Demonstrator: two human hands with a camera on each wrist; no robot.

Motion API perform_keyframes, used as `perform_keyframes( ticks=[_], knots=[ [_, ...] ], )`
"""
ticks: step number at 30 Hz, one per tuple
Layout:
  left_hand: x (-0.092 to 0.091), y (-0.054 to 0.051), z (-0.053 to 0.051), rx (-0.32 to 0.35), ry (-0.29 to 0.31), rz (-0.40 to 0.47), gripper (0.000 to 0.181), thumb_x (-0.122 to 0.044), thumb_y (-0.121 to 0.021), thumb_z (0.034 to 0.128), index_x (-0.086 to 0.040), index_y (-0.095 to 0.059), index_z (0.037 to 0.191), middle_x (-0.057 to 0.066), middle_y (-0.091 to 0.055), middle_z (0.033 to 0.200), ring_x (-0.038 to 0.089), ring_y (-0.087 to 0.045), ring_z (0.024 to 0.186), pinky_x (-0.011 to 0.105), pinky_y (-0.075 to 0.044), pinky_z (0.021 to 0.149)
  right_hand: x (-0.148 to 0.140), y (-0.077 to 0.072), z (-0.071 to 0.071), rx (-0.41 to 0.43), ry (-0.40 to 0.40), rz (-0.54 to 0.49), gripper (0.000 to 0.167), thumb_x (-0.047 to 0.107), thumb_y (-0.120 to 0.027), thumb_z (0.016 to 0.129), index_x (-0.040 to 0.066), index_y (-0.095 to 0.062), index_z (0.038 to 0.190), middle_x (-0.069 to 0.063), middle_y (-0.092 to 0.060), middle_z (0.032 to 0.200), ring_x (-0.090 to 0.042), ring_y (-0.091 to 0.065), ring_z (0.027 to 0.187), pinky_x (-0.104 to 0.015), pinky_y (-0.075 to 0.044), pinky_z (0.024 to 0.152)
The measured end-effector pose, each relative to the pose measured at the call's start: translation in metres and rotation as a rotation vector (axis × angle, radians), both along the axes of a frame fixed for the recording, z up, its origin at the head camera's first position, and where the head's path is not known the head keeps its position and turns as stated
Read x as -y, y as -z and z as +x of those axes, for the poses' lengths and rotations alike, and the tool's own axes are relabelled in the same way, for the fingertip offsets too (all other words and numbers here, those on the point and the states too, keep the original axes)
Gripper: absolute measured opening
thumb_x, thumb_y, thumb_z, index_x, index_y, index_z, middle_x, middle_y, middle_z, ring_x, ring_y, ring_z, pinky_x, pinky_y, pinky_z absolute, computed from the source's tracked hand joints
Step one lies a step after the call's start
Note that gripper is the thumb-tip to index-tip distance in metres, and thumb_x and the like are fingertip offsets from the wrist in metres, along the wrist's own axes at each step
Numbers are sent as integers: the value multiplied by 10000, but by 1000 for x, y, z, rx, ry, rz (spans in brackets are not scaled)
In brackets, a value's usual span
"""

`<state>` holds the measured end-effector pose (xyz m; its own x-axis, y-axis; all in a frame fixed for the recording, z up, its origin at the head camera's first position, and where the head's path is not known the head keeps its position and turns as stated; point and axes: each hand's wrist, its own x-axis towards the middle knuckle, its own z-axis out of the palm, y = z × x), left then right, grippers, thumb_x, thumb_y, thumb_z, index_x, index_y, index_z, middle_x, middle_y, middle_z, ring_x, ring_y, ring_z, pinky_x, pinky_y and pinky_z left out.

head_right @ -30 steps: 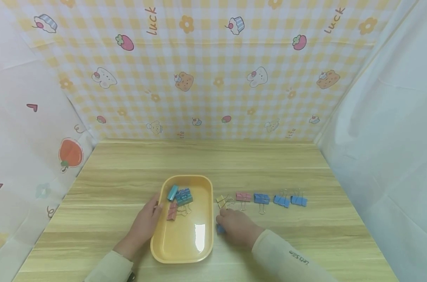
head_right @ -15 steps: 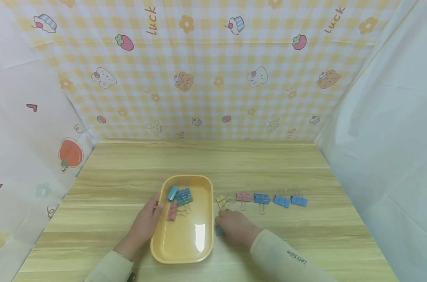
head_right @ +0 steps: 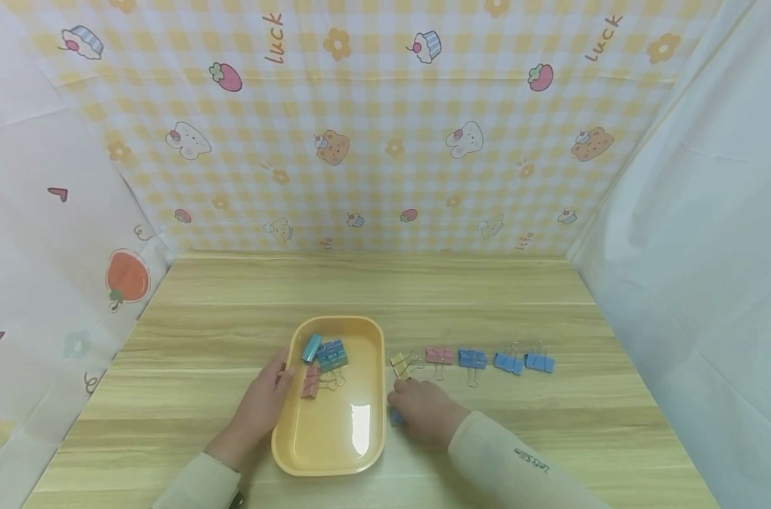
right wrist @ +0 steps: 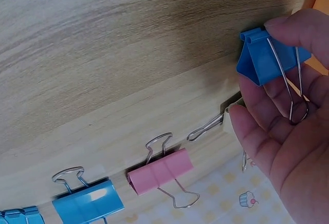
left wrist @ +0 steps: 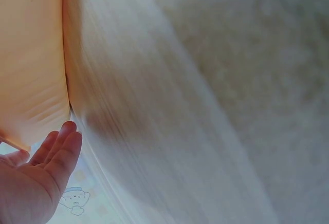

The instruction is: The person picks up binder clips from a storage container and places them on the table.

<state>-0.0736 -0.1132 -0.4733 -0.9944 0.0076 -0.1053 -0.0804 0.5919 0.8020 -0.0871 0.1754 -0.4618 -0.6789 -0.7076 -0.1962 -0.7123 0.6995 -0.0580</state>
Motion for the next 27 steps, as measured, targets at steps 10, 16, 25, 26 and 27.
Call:
perform_keyframes(
  ticks=[10,16,25,26,27],
  knots=[
    [0,0,-1,3,0,-4,543,-234,-405,1048,5,-254,1511,244,-362,1488,390,-363,1356,554,-324,1080,2,-1,0,17,12,6,348,86,-818,693,160,-661,994,44,-524,869,-117,-522,739,-298,-509,645],
    [0,0,-1,8,0,-1,549,-243,-399,1049,6,-245,1513,241,-354,1493,384,-363,1357,549,-326,1080,3,-2,-1,22,7,2,340,69,-812,690,158,-668,985,47,-520,856,-113,-512,720,-295,-506,640],
    [0,0,-1,16,-2,1,550,-246,-397,1051,-2,-240,1517,232,-338,1507,381,-347,1369,547,-317,1084,4,-2,-2,38,13,19,326,79,-806,702,169,-672,984,55,-523,842,-110,-509,712,-299,-503,641],
    [0,0,-1,18,-2,2,550,-247,-396,1051,-3,-239,1518,232,-338,1507,382,-346,1369,548,-316,1085,4,-2,-2,41,16,20,323,79,-804,707,170,-673,987,55,-526,844,-110,-511,714,-300,-505,646],
    [0,0,0,18,-2,2,550,-245,-397,1051,-3,-237,1518,233,-336,1507,385,-344,1370,550,-314,1086,5,-2,-2,43,18,21,322,80,-803,709,171,-673,989,55,-527,846,-111,-513,717,-303,-506,649]
  ],
)
